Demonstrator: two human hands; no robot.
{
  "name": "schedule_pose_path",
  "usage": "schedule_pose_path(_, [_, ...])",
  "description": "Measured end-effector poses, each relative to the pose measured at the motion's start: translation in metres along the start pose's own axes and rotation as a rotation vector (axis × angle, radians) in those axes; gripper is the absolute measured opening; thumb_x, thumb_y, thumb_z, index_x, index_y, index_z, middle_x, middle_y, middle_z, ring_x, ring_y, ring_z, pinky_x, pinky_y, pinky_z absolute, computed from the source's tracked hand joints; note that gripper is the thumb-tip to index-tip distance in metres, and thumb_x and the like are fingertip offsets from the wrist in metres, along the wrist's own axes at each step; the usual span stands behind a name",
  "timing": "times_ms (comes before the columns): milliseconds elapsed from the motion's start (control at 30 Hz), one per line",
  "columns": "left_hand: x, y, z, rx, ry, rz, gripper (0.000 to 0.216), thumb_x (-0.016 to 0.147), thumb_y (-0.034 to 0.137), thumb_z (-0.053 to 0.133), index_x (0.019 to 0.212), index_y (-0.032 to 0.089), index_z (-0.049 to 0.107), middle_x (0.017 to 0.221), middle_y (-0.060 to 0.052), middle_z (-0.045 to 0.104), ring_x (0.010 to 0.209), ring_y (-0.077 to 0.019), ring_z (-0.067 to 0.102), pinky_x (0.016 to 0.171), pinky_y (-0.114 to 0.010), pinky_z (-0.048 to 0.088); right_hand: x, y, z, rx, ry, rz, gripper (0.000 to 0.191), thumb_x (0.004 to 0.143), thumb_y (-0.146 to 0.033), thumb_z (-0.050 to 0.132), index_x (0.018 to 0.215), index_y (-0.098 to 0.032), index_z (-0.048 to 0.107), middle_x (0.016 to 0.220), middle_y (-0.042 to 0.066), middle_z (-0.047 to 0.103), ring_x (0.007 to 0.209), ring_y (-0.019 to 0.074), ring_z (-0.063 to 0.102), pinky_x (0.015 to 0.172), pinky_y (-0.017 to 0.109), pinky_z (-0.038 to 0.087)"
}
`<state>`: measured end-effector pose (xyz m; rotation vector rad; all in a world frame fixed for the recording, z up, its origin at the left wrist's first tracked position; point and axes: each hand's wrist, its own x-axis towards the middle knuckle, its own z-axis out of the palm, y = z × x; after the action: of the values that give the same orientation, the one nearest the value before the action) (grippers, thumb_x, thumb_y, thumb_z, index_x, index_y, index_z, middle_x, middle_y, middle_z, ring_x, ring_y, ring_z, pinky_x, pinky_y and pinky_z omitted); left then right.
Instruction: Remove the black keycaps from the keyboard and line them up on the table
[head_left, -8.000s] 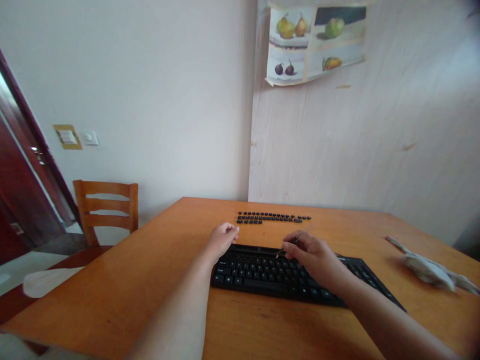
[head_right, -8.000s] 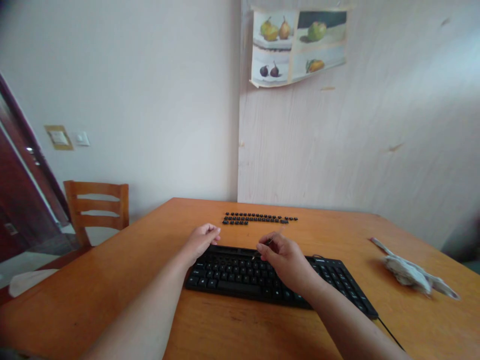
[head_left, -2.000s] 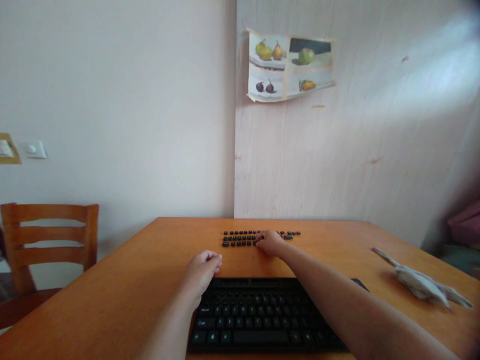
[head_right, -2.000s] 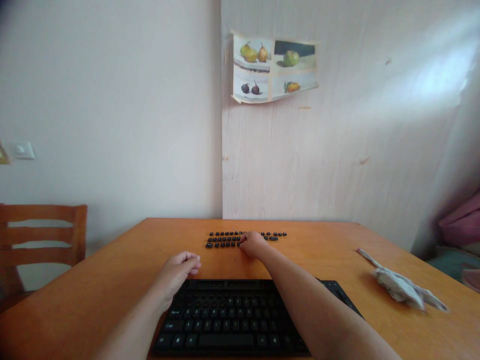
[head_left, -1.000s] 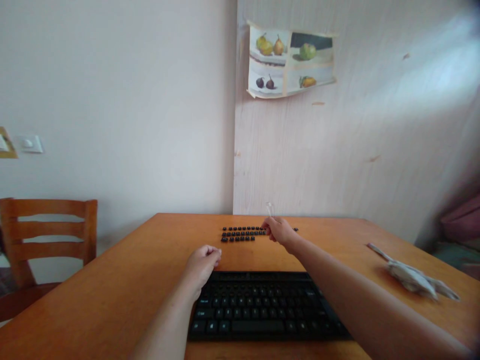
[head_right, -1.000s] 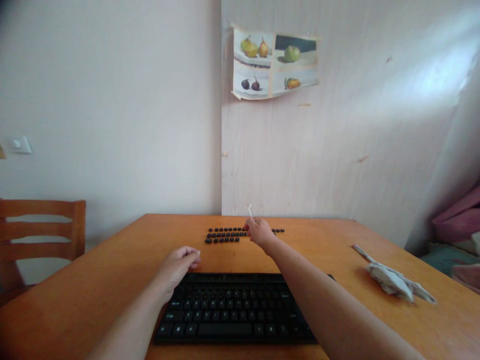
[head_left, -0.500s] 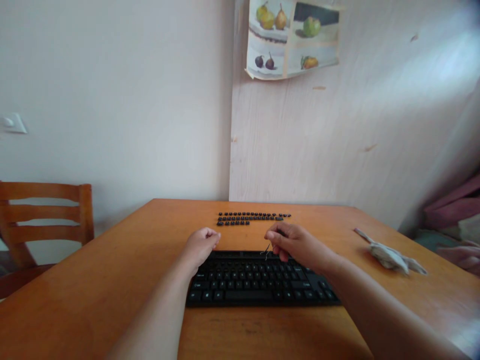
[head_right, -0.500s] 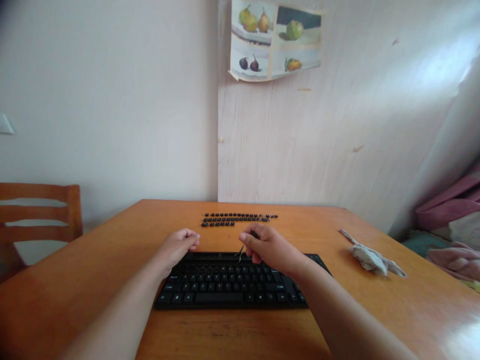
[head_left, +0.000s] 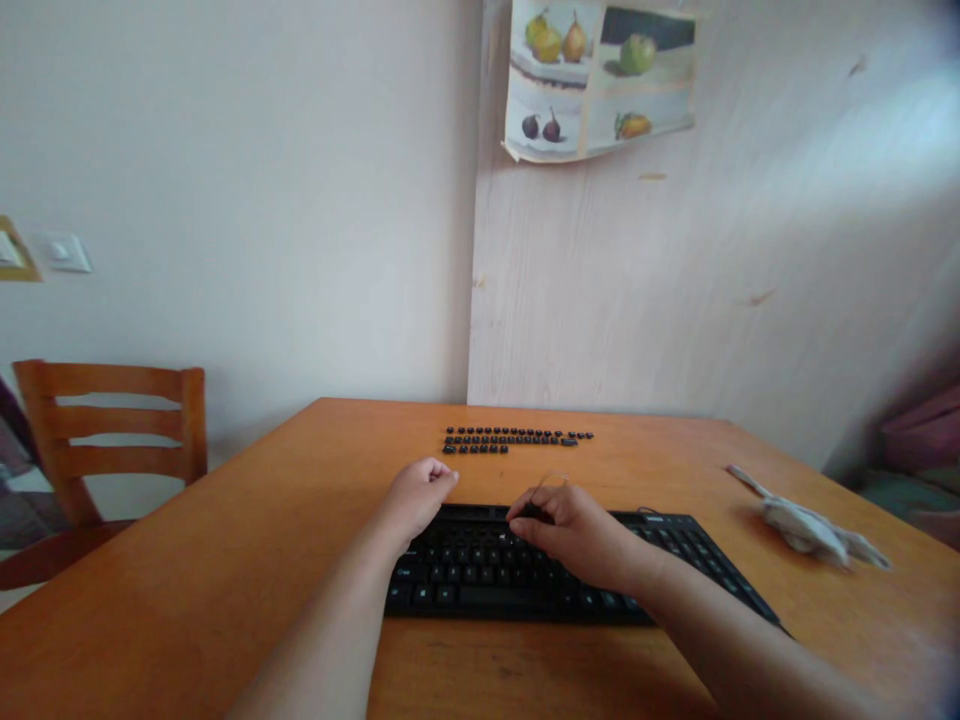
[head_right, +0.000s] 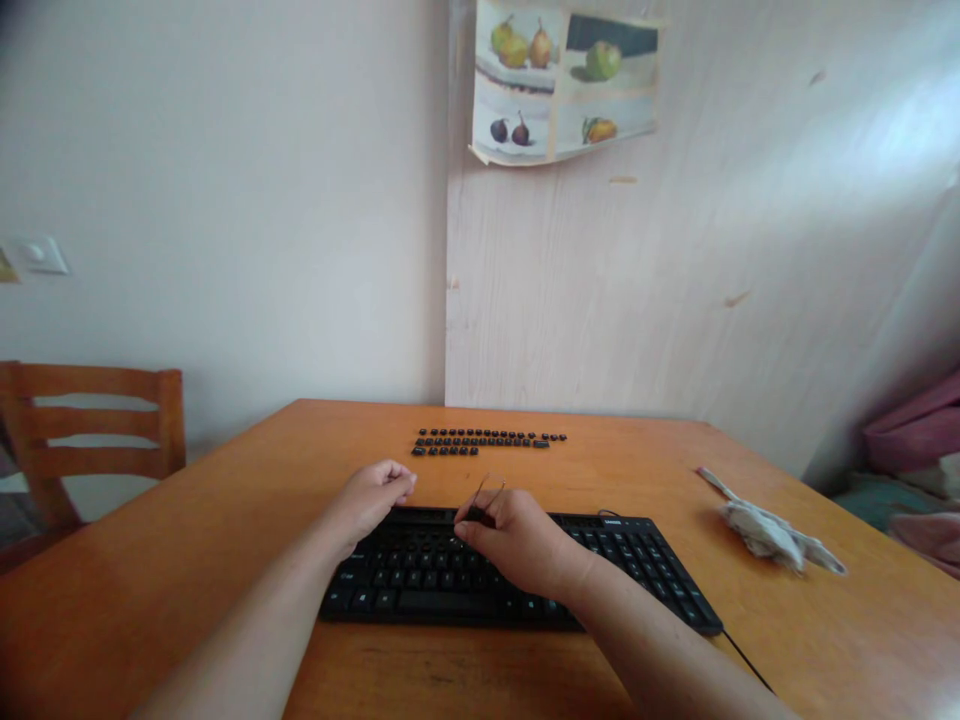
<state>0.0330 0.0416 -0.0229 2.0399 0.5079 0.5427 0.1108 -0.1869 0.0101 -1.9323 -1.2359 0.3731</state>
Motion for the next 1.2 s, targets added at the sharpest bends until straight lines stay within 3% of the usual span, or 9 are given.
schedule_pose_path(200, [0.0,0.0,0.001,0.039,-0.009,0.007,0.025,0.075,0.044,0.056,0.073,0.019,0.061,0.072,-0.003,0.067,0.072,-0.0194,0.061,0.065,-0.027,0.042,0.001,-0.005,0.003,-0.121,0.008,-0.059,0.013,0.086,-0.022,0.057,0.091,-0.019,0.069,0.077,0.0,0.066,0.072,0.0134,0.059,0.067,0.023,0.042])
schedule_pose_path(567, [-0.007,0.01,0.0,0.037,-0.002,-0.01,0.022,0.074,0.04,0.057,0.07,0.019,0.06,0.067,-0.003,0.065,0.068,-0.02,0.059,0.064,-0.028,0.041,0.005,-0.006,0.022,-0.138,-0.058,0.015,0.018,0.091,-0.029,0.051,0.077,-0.019,0.057,0.057,-0.002,0.057,0.049,0.0109,0.053,0.046,0.02,0.035])
schedule_pose_path(967, [-0.004,0.005,0.001,0.127,-0.04,0.056,0.027,0.076,0.046,0.057,0.074,0.019,0.063,0.074,-0.004,0.067,0.071,-0.0201,0.06,0.063,-0.027,0.039,0.011,-0.002,0.021,0.089,-0.077,0.144,0.015,0.09,-0.03,0.052,0.082,-0.018,0.056,0.063,-0.002,0.058,0.046,0.0089,0.054,0.043,0.018,0.04])
schedule_pose_path(1100, [-0.005,0.004,0.002,0.154,-0.052,0.1,0.028,0.077,0.047,0.057,0.078,0.02,0.065,0.078,-0.005,0.068,0.073,-0.0204,0.06,0.064,-0.027,0.04,0.011,0.001,0.026,0.127,0.029,0.187,0.026,0.088,-0.043,0.057,0.081,-0.018,0.057,0.057,-0.003,0.056,0.041,0.0083,0.049,0.04,0.019,0.035])
schedule_pose_path(1200, [-0.007,0.006,0.004,0.151,-0.088,0.136,0.029,0.076,0.048,0.059,0.082,0.021,0.067,0.082,-0.006,0.07,0.075,-0.0209,0.061,0.066,-0.028,0.042,0.012,0.0,0.03,0.126,0.144,0.202,0.025,0.086,-0.042,0.058,0.076,-0.019,0.057,0.053,-0.004,0.054,0.038,0.0076,0.044,0.038,0.02,0.032])
